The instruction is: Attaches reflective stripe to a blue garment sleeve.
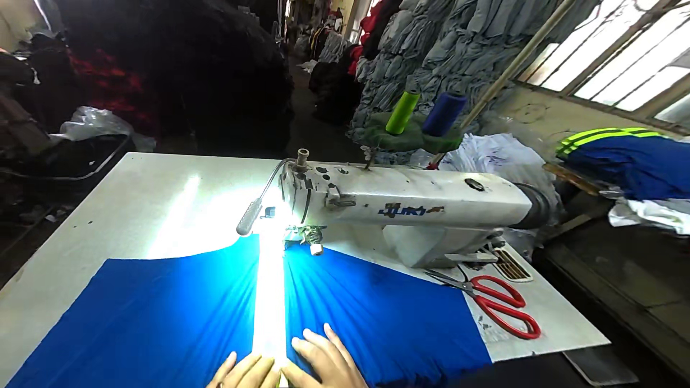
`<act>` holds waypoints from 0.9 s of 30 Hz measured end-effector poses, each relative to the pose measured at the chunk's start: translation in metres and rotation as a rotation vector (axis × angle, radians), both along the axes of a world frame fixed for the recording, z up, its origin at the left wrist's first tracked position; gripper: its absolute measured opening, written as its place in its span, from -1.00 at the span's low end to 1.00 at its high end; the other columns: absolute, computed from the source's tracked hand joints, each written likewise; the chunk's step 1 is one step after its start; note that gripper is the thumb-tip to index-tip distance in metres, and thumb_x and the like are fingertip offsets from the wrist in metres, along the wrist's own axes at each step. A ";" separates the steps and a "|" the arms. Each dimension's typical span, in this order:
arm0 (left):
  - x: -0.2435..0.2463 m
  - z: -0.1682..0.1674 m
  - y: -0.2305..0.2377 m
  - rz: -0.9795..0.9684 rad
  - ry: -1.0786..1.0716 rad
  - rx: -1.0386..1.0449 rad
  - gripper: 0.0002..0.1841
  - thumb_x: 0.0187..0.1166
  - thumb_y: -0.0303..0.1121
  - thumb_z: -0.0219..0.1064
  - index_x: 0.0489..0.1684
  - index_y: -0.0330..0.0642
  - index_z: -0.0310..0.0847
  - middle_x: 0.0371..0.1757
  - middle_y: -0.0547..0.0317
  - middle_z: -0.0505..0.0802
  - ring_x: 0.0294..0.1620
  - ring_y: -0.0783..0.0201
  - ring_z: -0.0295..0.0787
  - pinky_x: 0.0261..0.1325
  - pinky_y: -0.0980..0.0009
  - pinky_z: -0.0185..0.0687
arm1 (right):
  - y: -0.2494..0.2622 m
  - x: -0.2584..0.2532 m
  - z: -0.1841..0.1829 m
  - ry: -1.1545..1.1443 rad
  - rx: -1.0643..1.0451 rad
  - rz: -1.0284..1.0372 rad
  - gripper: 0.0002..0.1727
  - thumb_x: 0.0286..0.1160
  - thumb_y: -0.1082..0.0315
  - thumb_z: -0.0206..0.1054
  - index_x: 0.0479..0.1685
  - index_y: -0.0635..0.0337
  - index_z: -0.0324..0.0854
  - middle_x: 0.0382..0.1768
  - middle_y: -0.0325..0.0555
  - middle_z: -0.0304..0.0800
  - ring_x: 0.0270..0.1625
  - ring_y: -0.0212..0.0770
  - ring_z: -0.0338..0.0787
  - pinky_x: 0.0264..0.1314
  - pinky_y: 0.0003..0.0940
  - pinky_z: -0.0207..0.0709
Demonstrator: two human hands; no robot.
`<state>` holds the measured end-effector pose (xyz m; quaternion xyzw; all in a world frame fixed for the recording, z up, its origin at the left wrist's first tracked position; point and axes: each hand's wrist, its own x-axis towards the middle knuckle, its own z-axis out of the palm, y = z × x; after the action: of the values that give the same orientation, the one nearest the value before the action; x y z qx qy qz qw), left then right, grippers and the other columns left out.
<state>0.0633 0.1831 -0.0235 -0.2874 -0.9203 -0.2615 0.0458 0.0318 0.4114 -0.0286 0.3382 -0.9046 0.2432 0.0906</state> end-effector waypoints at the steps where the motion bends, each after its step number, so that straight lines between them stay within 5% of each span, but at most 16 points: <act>1: -0.009 0.002 -0.001 -0.004 -0.046 0.003 -0.59 0.75 -0.26 0.20 0.48 -0.22 0.63 0.51 -0.09 0.73 0.58 -0.13 0.59 0.65 -0.26 0.29 | -0.001 -0.007 0.001 0.003 0.003 -0.016 -0.70 0.62 0.31 0.34 0.23 -0.07 0.84 0.29 0.05 0.83 0.48 0.20 0.70 0.64 0.39 0.30; 12: -0.104 -0.009 -0.009 -0.016 0.009 -0.079 -0.46 0.77 -0.03 0.03 0.63 -0.05 0.52 0.67 0.16 0.60 0.74 0.12 0.41 0.73 -0.21 0.18 | -0.005 -0.089 -0.004 0.162 0.096 -0.098 -0.61 0.59 0.22 0.20 0.27 -0.26 0.83 0.36 -0.12 0.82 0.52 0.04 0.70 0.60 0.22 0.43; 16: -0.125 -0.014 -0.011 0.001 0.012 -0.101 -0.42 0.81 0.05 -0.09 0.65 -0.01 0.50 0.70 0.22 0.56 0.77 0.18 0.36 0.79 -0.14 0.11 | -0.005 -0.095 -0.001 0.088 0.098 -0.123 -0.59 0.69 0.16 0.14 0.37 -0.25 0.78 0.44 -0.16 0.76 0.59 0.01 0.63 0.68 0.14 0.36; 18: -0.127 -0.011 -0.011 -0.002 0.006 -0.103 -0.43 0.81 0.04 -0.08 0.62 -0.05 0.52 0.69 0.18 0.57 0.76 0.14 0.37 0.78 -0.14 0.13 | 0.008 -0.089 0.011 0.134 -0.003 -0.141 -0.63 0.67 0.19 0.19 0.28 -0.11 0.82 0.29 -0.17 0.86 0.49 -0.04 0.73 0.62 0.07 0.48; 23: -0.127 -0.009 -0.010 0.009 -0.038 -0.080 -0.43 0.82 0.02 -0.08 0.64 -0.07 0.51 0.71 0.16 0.54 0.78 0.13 0.34 0.81 -0.15 0.03 | 0.120 -0.090 0.100 0.468 -0.226 -0.430 -0.73 0.68 0.41 0.15 0.12 0.37 0.68 0.05 0.15 0.85 0.20 -0.16 0.82 0.34 -0.25 0.66; 25: -0.126 -0.002 -0.008 0.026 -0.077 -0.065 -0.41 0.80 0.07 -0.07 0.65 -0.04 0.50 0.69 0.14 0.56 0.75 0.08 0.38 0.79 -0.16 0.07 | 0.184 -0.120 0.141 0.639 -0.173 -0.604 -0.63 0.70 0.39 0.11 0.17 0.59 0.61 0.10 0.46 0.74 0.16 0.10 0.78 0.28 -0.09 0.65; 27: -0.128 0.021 0.002 0.037 -0.196 -0.114 -0.36 0.79 0.11 -0.05 0.69 -0.09 0.41 0.72 0.03 0.51 0.75 -0.09 0.34 0.73 -0.21 0.09 | 0.243 -0.157 0.172 0.536 -0.131 -0.822 -0.44 0.78 0.18 0.03 0.44 0.54 0.47 0.35 0.60 0.55 0.40 0.45 0.61 0.46 0.28 0.45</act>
<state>-0.0648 0.1854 -0.0025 -0.2454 -0.9389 -0.2348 -0.0560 -0.1253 0.6549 0.1434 -0.0021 -0.8908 0.1484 0.4296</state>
